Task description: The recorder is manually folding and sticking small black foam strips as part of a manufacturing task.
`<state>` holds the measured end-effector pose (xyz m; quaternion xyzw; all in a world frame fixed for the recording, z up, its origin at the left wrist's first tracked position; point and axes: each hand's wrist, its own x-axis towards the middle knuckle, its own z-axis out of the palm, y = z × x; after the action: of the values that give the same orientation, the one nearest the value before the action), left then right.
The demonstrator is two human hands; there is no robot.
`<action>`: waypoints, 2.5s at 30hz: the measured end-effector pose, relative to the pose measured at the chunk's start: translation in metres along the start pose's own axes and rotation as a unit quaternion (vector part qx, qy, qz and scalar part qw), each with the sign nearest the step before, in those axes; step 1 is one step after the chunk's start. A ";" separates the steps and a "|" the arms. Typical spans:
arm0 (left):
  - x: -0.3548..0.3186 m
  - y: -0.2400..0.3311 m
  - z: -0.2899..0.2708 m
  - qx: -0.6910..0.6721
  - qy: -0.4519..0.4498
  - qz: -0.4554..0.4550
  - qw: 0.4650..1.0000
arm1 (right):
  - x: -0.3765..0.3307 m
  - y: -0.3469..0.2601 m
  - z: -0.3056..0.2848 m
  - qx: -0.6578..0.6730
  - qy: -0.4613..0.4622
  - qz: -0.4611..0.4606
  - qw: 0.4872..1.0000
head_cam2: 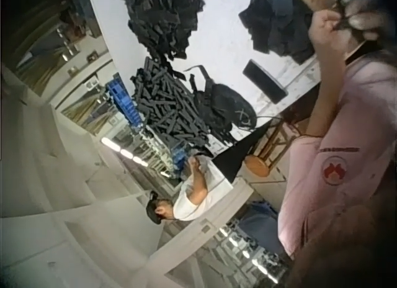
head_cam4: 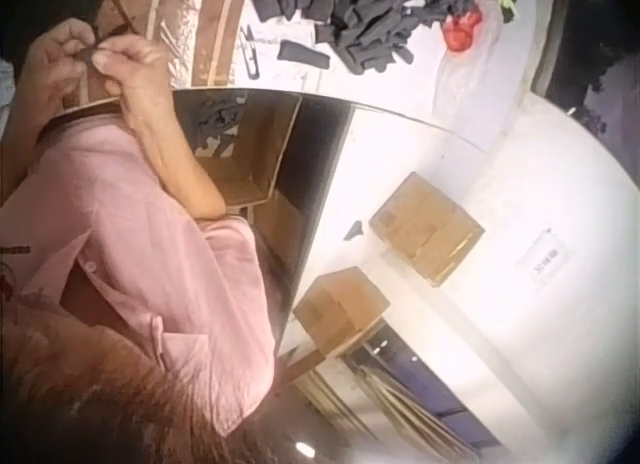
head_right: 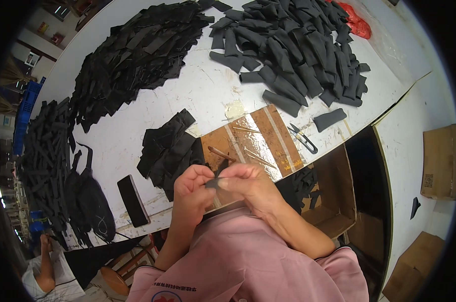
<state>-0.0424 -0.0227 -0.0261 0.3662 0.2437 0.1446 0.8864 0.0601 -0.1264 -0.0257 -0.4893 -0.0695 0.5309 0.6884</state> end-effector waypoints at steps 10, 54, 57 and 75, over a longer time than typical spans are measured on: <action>-0.007 0.007 0.010 -0.032 -0.017 0.005 0.999 | 0.006 0.004 -0.007 0.076 -0.038 0.009 0.996; 0.023 0.016 0.031 -0.106 -0.094 0.060 0.988 | 0.037 -0.051 -0.021 -0.098 -0.154 -0.033 0.983; 0.012 0.026 0.049 0.062 -0.073 0.209 0.973 | 0.034 -0.074 -0.007 -0.121 -0.213 -0.068 0.967; 0.021 0.029 0.044 0.119 -0.029 0.362 0.924 | 0.012 -0.078 0.004 -0.513 -0.024 -0.470 0.718</action>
<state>-0.0032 -0.0190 0.0146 0.5359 0.0843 0.4154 0.7302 0.1143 -0.1107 0.0292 -0.6591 -0.5684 0.0340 0.4913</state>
